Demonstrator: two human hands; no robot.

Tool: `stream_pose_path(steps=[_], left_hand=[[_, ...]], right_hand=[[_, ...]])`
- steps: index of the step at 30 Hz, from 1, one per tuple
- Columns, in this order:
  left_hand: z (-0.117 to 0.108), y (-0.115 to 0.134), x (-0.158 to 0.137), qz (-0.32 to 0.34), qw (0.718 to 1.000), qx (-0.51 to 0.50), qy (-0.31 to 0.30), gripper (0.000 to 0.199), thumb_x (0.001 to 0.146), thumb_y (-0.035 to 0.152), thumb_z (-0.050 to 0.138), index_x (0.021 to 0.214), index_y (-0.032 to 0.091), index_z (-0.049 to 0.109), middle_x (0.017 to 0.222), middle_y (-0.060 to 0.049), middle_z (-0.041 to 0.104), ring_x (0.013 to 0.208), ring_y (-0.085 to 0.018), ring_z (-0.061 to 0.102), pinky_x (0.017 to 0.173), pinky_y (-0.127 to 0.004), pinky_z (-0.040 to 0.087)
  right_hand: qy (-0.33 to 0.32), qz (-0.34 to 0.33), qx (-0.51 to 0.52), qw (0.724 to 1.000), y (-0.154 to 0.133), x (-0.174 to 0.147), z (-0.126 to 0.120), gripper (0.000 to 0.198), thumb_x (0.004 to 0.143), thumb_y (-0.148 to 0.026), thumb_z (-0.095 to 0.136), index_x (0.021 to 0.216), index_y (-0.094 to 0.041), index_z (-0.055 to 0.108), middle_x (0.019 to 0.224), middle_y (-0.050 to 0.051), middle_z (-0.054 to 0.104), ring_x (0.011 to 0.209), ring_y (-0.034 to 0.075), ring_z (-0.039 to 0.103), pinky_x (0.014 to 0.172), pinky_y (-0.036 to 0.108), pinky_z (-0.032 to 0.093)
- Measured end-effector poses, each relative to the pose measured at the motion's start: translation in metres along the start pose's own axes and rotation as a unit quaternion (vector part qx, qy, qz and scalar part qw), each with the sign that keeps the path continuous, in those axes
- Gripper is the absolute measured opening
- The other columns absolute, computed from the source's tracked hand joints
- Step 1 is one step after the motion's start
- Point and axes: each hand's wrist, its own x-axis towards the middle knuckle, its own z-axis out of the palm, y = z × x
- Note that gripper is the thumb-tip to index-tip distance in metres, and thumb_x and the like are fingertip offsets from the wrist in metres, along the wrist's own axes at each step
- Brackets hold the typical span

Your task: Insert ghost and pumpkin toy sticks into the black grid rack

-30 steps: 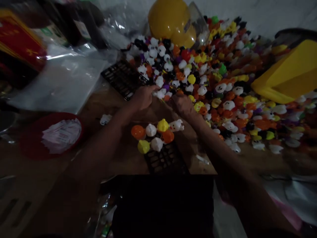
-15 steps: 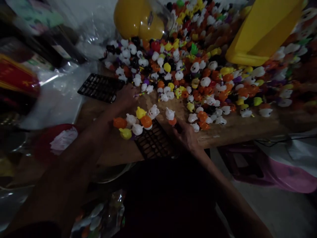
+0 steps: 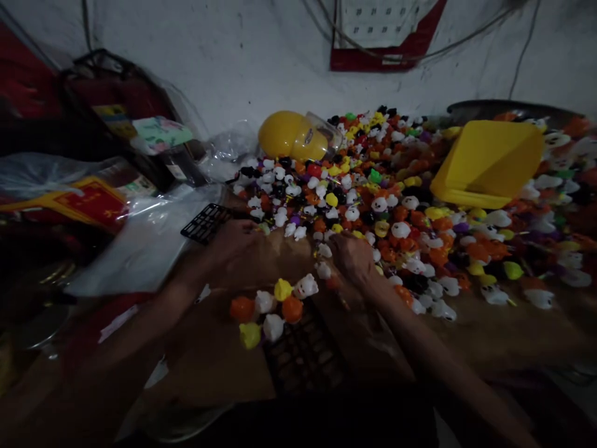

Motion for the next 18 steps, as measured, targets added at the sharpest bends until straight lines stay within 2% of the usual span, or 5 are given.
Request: stream_pose_path(steps=[4, 9, 12, 14, 18], left_hand=[[0.022, 0.013, 0.009, 0.022, 0.998, 0.05, -0.015, 0.024, 0.084, 0.033, 0.058, 0.09, 0.018, 0.075, 0.085, -0.009, 0.076, 0.08, -0.026, 0.07, 0.07, -0.03, 0.047], [0.025, 0.032, 0.057, -0.003, 0.994, 0.099, 0.045, 0.038, 0.096, 0.023, 0.042, 0.124, 0.012, 0.065, 0.111, -0.02, 0.073, 0.107, -0.031, 0.069, 0.089, -0.037, 0.048], [0.024, 0.039, 0.096, -0.021, 0.994, 0.096, 0.048, 0.032, 0.095, 0.03, 0.053, 0.117, 0.012, 0.068, 0.117, -0.019, 0.072, 0.115, -0.032, 0.066, 0.096, -0.037, 0.048], [0.028, 0.041, 0.118, -0.037, 0.995, 0.089, 0.031, 0.031, 0.085, 0.033, 0.069, 0.107, 0.012, 0.072, 0.117, -0.02, 0.072, 0.117, -0.035, 0.065, 0.095, -0.038, 0.05], [0.041, 0.036, 0.139, -0.073, 0.996, 0.051, 0.0, 0.031, 0.072, 0.032, 0.079, 0.093, 0.01, 0.072, 0.108, -0.022, 0.073, 0.114, -0.042, 0.065, 0.091, -0.044, 0.051]], right_hand=[[0.035, -0.102, -0.035, 0.994, -0.025, 0.09, -0.012, 0.032, 0.102, -0.02, 0.039, 0.11, -0.014, 0.07, 0.113, 0.015, 0.072, 0.104, 0.024, 0.064, 0.081, 0.03, 0.042], [0.042, -0.135, -0.1, 0.985, -0.057, 0.174, 0.008, 0.033, 0.098, -0.015, 0.041, 0.119, -0.006, 0.066, 0.125, 0.022, 0.067, 0.122, 0.033, 0.054, 0.104, 0.044, 0.037], [0.029, -0.122, -0.141, 0.982, -0.059, 0.2, 0.027, 0.035, 0.096, -0.014, 0.043, 0.119, -0.005, 0.067, 0.129, 0.023, 0.065, 0.123, 0.034, 0.051, 0.107, 0.051, 0.034], [0.019, -0.116, -0.154, 0.981, -0.055, 0.208, 0.037, 0.036, 0.095, -0.011, 0.041, 0.118, -0.008, 0.07, 0.13, 0.021, 0.065, 0.125, 0.034, 0.05, 0.11, 0.053, 0.031], [0.048, -0.145, -0.138, 0.979, -0.041, 0.206, 0.032, 0.034, 0.096, -0.014, 0.044, 0.111, -0.012, 0.074, 0.121, 0.018, 0.069, 0.122, 0.033, 0.049, 0.113, 0.058, 0.025]])
